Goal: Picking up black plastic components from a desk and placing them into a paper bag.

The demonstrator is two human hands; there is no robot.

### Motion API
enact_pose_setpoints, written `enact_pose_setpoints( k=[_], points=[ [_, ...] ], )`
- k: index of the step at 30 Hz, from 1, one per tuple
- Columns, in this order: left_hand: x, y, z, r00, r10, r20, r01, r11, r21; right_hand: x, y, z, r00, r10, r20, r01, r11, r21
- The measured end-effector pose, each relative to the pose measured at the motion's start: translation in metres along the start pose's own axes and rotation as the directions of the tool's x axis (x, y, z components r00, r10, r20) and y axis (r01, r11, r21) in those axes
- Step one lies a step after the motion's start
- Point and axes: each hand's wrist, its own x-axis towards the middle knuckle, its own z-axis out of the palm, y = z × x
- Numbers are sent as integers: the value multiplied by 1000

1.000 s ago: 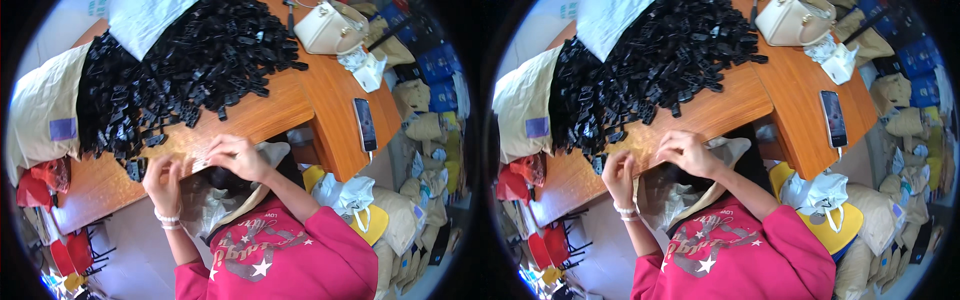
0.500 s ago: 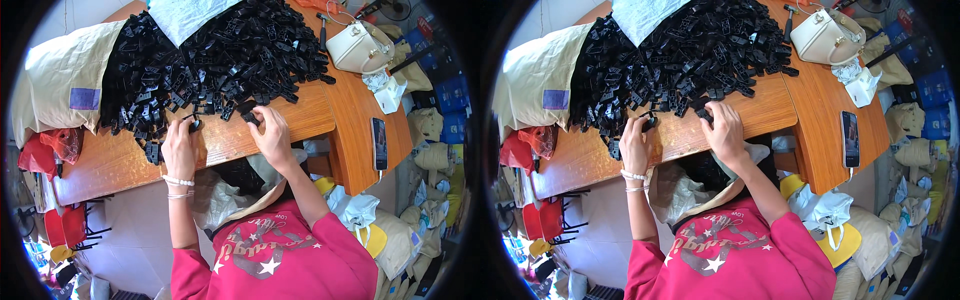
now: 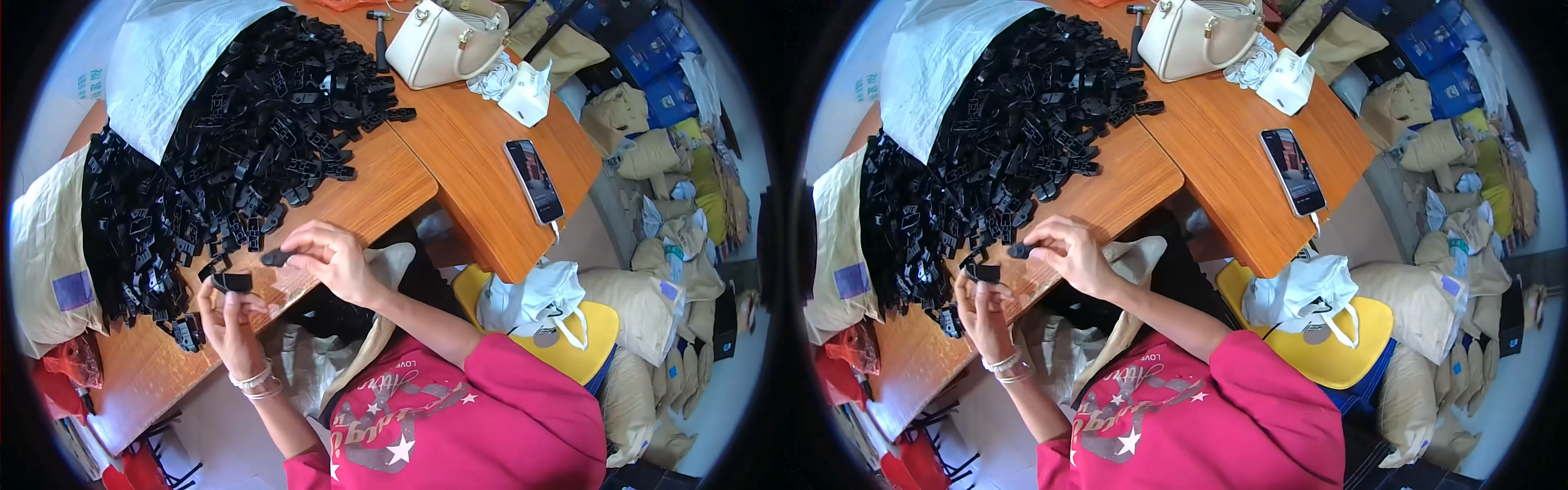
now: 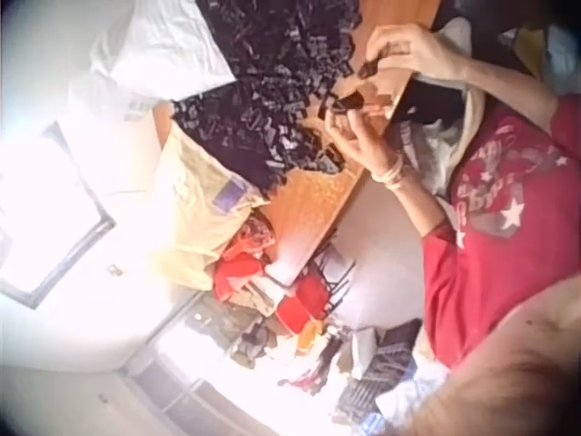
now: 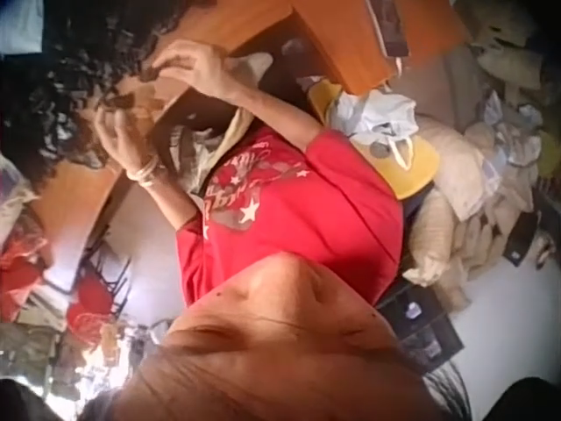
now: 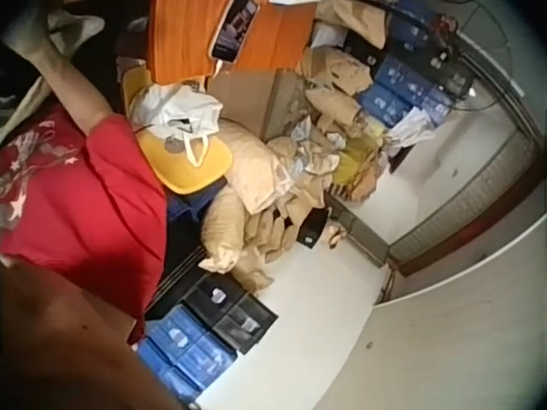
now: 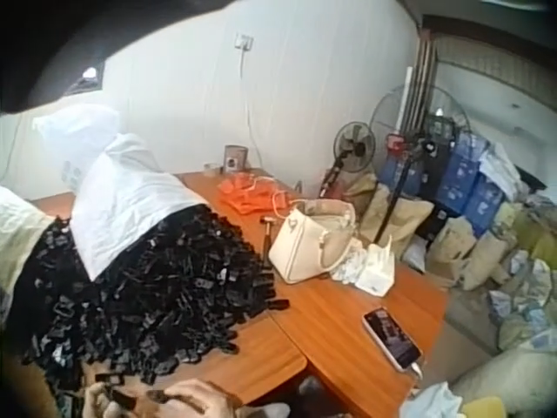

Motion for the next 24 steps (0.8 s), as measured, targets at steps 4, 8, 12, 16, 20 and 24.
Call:
enact_pose_setpoints(
  k=[4,8,12,16,20,24],
  points=[
    [-10,2,19,992,-70,109,77,995,-62,-5,-12,9,997,-62,50,64,997,-35],
    [-14,7,31,996,-78,51,76,996,47,-13,-19,17,995,-99,27,102,984,-145],
    [-18,11,28,983,-148,105,137,986,99,-11,-20,17,980,-197,27,198,956,-215],
    [-19,10,24,988,-127,91,119,989,92,-12,-18,14,962,-239,129,263,938,-224],
    [-19,15,17,963,-203,176,178,973,149,-12,-16,11,965,-191,178,223,957,-183],
    [-21,16,16,967,-219,133,191,962,194,-10,-11,7,927,-273,258,339,905,-257]
  ],
)
